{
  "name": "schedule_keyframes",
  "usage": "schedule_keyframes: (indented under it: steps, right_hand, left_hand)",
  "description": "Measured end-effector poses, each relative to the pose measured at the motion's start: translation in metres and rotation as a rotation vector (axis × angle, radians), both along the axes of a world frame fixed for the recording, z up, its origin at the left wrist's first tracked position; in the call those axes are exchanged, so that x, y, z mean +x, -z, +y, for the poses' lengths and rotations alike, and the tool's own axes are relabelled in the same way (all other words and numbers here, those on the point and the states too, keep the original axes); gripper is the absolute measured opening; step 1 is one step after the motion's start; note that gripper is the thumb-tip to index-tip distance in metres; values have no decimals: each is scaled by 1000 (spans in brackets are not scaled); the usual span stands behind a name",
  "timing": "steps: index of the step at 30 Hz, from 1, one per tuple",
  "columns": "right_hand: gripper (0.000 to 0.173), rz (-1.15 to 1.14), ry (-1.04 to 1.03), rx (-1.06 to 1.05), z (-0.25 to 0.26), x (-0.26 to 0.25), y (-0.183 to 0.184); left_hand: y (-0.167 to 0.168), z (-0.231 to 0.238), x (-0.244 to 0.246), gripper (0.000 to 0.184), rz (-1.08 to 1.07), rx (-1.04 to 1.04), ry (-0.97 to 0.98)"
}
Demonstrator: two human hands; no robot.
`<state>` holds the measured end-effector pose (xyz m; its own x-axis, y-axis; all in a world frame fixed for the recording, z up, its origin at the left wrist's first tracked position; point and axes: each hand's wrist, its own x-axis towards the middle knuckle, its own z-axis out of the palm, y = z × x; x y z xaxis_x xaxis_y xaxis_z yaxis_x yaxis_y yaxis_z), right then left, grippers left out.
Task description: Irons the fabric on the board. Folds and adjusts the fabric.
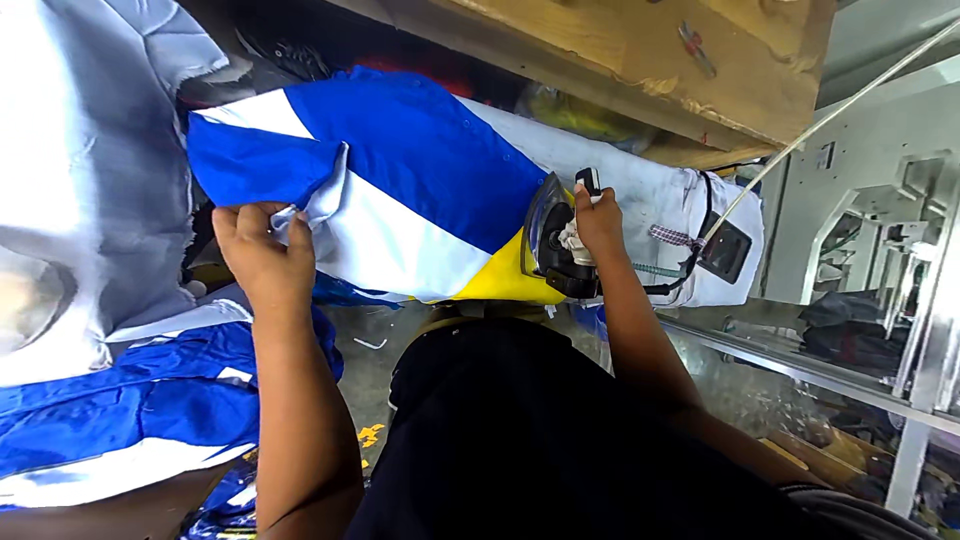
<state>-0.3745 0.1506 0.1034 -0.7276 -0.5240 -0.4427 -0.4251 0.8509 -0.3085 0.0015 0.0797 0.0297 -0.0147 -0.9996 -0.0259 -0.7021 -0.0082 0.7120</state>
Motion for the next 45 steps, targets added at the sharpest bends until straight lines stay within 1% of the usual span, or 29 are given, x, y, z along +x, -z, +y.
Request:
schedule_keyframes:
  steps: [6,9,12,14,16,18,22,24,27,30,33,35,37,38,40,42,43,45]
  right_hand:
    - [54,-29,-242,61,41,18,1]
    - [56,-44,-272,80,28,24,-1]
    - [60,-45,-264,38,-7,26,-2]
    - [60,-44,-242,10,-27,28,-2]
    - [59,-44,-228,0,-36,30,-2]
    - [59,-41,-228,2,-31,30,-1]
    - [59,-40,-241,21,-14,31,0]
    - [60,-36,-232,31,-18,30,0]
    - [62,-31,-224,-3,-37,28,-1]
    - [62,-21,-219,-10,-45,31,-3]
    - [63,-29,-220,10,-28,33,-4]
    - [63,-34,-225,29,-16,32,-2]
    - [63,-28,-225,37,-13,30,-1]
    - [63,-29,-224,29,-15,29,0]
    - [63,-31,-244,-8,-25,26,-1]
    - [61,-22,-272,-26,-34,26,-1]
    - [61,-20,-288,-23,-35,26,-1]
    - [61,-29,-355,0,-24,28,-1]
  left_hand:
    - [1,5,6,37,-12,-55,-67]
    - [3,4,12,36,33,-104,-112]
    - [6,0,15,33,164,-178,-193]
    - [6,1,14,28,320,-194,-246]
    - [5,3,12,18,481,-188,-301]
    - [4,7,12,8,601,-164,-377]
    - [6,17,21,5,689,-85,-503]
    - [12,20,28,5,725,-51,-561]
    - [28,19,39,2,790,39,-666]
    - [37,21,48,3,802,141,-740]
    - [38,26,49,11,781,210,-776]
    - [40,30,51,18,698,213,-758]
    - [46,36,53,41,533,143,-673]
    - [43,40,51,51,438,88,-613]
    - [27,44,43,56,229,-34,-470]
    - [12,46,32,58,77,-143,-342]
    - [8,45,25,60,28,-173,-302]
    - [1,41,14,65,-26,-156,-282]
